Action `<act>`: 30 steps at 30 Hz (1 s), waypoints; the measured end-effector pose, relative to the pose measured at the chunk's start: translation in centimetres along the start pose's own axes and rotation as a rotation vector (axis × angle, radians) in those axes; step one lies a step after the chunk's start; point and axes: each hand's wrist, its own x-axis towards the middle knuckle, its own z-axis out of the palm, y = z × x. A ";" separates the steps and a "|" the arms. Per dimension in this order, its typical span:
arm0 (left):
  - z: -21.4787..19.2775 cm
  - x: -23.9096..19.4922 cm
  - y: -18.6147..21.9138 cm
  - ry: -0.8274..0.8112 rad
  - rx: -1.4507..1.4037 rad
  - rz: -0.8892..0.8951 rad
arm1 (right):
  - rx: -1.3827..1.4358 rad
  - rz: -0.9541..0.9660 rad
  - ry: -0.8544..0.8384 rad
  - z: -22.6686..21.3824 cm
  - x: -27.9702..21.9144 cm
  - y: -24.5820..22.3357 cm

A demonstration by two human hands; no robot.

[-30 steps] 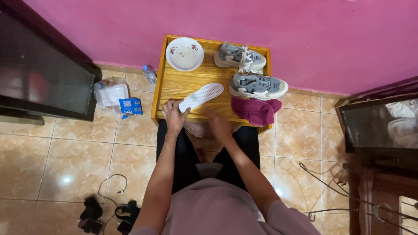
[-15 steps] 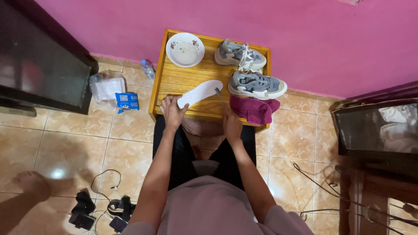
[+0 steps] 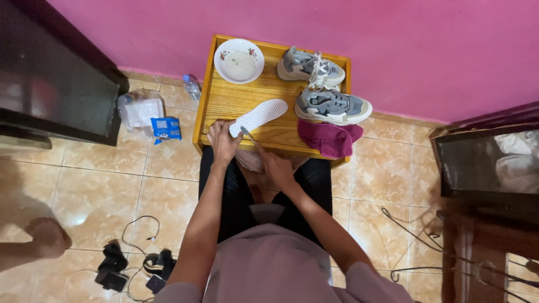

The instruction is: The person scrubs a white shoe insole with a toothbrush on a wooden table. They then wipe the insole with a pink cloth.

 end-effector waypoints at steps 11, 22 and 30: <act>0.0 0.0 -0.5 -0.022 -0.026 -0.003 | 0.170 0.211 0.047 0.3 2.3 -0.7; -0.2 -0.4 -0.1 -0.014 -0.006 -0.013 | 0.046 0.228 0.021 0.3 3.8 5.2; 0.2 0.1 -0.5 0.003 0.003 -0.008 | -0.024 0.057 0.003 -2.9 2.6 -3.2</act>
